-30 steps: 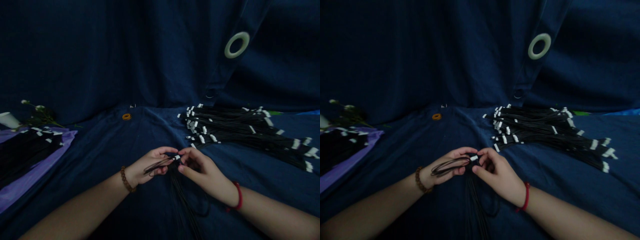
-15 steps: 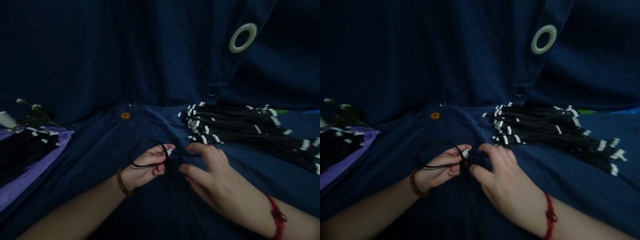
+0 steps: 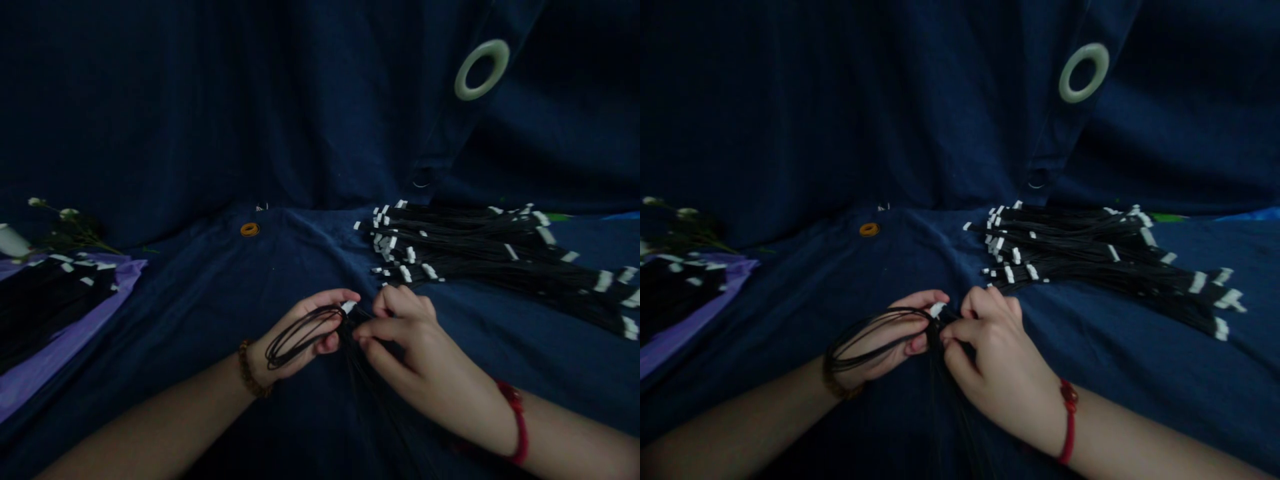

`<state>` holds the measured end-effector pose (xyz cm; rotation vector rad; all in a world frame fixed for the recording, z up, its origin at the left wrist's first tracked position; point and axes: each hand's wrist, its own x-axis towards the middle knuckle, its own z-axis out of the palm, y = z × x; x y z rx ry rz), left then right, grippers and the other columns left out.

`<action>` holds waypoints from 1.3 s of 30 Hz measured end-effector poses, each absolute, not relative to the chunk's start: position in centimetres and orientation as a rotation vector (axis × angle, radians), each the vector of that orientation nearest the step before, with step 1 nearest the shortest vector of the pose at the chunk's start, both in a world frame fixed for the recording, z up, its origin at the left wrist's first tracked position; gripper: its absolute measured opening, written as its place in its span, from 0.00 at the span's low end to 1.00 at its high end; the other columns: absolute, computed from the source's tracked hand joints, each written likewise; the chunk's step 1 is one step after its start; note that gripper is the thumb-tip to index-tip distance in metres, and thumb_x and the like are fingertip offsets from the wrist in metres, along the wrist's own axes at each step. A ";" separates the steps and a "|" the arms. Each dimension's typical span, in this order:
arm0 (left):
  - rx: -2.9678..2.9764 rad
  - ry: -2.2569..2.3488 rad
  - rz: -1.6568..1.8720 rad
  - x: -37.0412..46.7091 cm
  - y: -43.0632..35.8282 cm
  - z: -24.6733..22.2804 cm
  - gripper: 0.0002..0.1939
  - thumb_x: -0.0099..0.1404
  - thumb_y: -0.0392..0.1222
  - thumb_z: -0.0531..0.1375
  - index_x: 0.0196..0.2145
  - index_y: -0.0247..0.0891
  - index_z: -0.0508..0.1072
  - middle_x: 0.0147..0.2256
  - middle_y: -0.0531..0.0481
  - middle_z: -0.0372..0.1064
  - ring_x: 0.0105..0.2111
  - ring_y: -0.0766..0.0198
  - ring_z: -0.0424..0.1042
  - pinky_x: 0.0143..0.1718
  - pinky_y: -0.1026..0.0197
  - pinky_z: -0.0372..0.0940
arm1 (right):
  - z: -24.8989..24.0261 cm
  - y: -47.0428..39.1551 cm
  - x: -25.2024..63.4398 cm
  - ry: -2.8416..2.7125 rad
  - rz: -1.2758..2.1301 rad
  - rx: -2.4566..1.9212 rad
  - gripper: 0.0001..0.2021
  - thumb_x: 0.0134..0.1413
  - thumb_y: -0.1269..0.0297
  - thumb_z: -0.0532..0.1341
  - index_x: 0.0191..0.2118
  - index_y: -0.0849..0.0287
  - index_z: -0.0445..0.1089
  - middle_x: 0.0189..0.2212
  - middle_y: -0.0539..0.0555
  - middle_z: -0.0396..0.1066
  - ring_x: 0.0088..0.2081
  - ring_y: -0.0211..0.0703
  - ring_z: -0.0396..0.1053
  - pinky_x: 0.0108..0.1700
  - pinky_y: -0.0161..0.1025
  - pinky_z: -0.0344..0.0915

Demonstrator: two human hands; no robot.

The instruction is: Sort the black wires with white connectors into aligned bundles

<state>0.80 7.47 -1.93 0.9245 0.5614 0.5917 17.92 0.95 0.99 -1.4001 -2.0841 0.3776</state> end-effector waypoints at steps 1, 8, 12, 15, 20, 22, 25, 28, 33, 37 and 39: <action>0.925 0.578 0.590 0.9 7.4 -1.9 0.15 0.55 0.34 0.61 0.42 0.39 0.71 0.30 0.52 0.59 0.20 0.79 0.59 0.19 0.75 0.50 | 0.8 1.1 17.9 -2.074 0.414 -1.414 0.09 0.53 0.69 0.55 0.29 0.53 0.71 0.30 0.51 0.58 0.37 0.40 0.56 0.40 0.42 0.49; 0.910 0.638 0.598 1.1 7.4 -2.0 0.18 0.53 0.36 0.63 0.44 0.38 0.71 0.28 0.52 0.60 0.20 0.77 0.60 0.20 0.74 0.52 | -0.4 2.0 18.2 -2.033 0.515 -1.433 0.08 0.54 0.64 0.57 0.28 0.51 0.72 0.31 0.50 0.60 0.36 0.39 0.58 0.40 0.41 0.51; 0.904 0.660 0.621 1.1 7.1 -1.6 0.18 0.52 0.34 0.63 0.43 0.35 0.72 0.28 0.52 0.60 0.21 0.77 0.60 0.21 0.73 0.54 | -0.6 2.4 18.6 -2.042 0.534 -1.434 0.09 0.54 0.65 0.57 0.26 0.55 0.71 0.31 0.51 0.59 0.36 0.39 0.58 0.39 0.41 0.52; 0.882 0.680 0.644 1.3 6.9 -1.2 0.17 0.52 0.33 0.63 0.42 0.35 0.73 0.29 0.52 0.60 0.22 0.78 0.59 0.22 0.74 0.55 | -0.9 2.7 18.8 -2.060 0.530 -1.446 0.08 0.53 0.66 0.57 0.26 0.56 0.71 0.31 0.52 0.59 0.36 0.40 0.58 0.39 0.41 0.52; 0.844 0.714 0.649 1.5 7.4 -1.6 0.15 0.53 0.33 0.63 0.41 0.33 0.72 0.27 0.51 0.60 0.20 0.78 0.58 0.20 0.74 0.53 | -1.7 2.6 18.8 -2.103 0.439 -1.390 0.07 0.52 0.67 0.56 0.28 0.58 0.71 0.32 0.53 0.58 0.39 0.42 0.57 0.42 0.44 0.50; 0.828 0.722 0.680 1.5 7.6 -1.8 0.15 0.53 0.33 0.63 0.41 0.33 0.72 0.27 0.51 0.60 0.19 0.78 0.58 0.19 0.74 0.52 | -1.9 2.2 18.7 -2.125 0.358 -1.346 0.09 0.54 0.66 0.54 0.30 0.58 0.71 0.34 0.54 0.57 0.41 0.43 0.56 0.43 0.45 0.50; 0.814 0.725 0.756 1.4 7.8 -2.1 0.16 0.52 0.33 0.63 0.41 0.34 0.72 0.27 0.52 0.60 0.19 0.77 0.59 0.18 0.73 0.51 | -2.0 1.5 18.7 -2.161 0.227 -1.276 0.08 0.54 0.65 0.55 0.33 0.58 0.71 0.36 0.56 0.56 0.42 0.45 0.54 0.42 0.45 0.49; 0.816 0.730 0.809 1.3 8.0 -2.2 0.16 0.53 0.33 0.63 0.41 0.35 0.72 0.27 0.53 0.59 0.20 0.78 0.59 0.19 0.74 0.52 | -2.1 1.0 18.7 -2.206 0.156 -1.193 0.07 0.52 0.64 0.56 0.31 0.61 0.69 0.37 0.56 0.56 0.41 0.46 0.54 0.41 0.45 0.49; 0.859 0.730 0.791 1.1 8.4 -2.2 0.18 0.52 0.32 0.63 0.42 0.35 0.71 0.28 0.54 0.59 0.20 0.79 0.59 0.19 0.74 0.52 | -2.2 0.8 19.0 -2.345 0.203 -0.952 0.08 0.51 0.64 0.56 0.29 0.63 0.67 0.36 0.57 0.58 0.39 0.44 0.54 0.41 0.43 0.52; 0.915 0.709 0.745 0.6 8.5 -2.2 0.18 0.53 0.32 0.62 0.43 0.34 0.70 0.28 0.53 0.59 0.21 0.78 0.60 0.19 0.74 0.52 | -2.5 1.0 19.0 -2.411 0.429 -0.789 0.08 0.52 0.65 0.53 0.29 0.63 0.66 0.35 0.57 0.62 0.34 0.39 0.57 0.38 0.38 0.56; 0.939 0.690 0.742 0.4 8.6 -2.3 0.18 0.53 0.32 0.62 0.44 0.35 0.69 0.29 0.53 0.60 0.21 0.78 0.60 0.19 0.74 0.52 | -2.7 1.3 18.8 -2.340 0.586 -0.872 0.08 0.52 0.66 0.52 0.27 0.62 0.64 0.30 0.54 0.63 0.31 0.37 0.59 0.35 0.36 0.56</action>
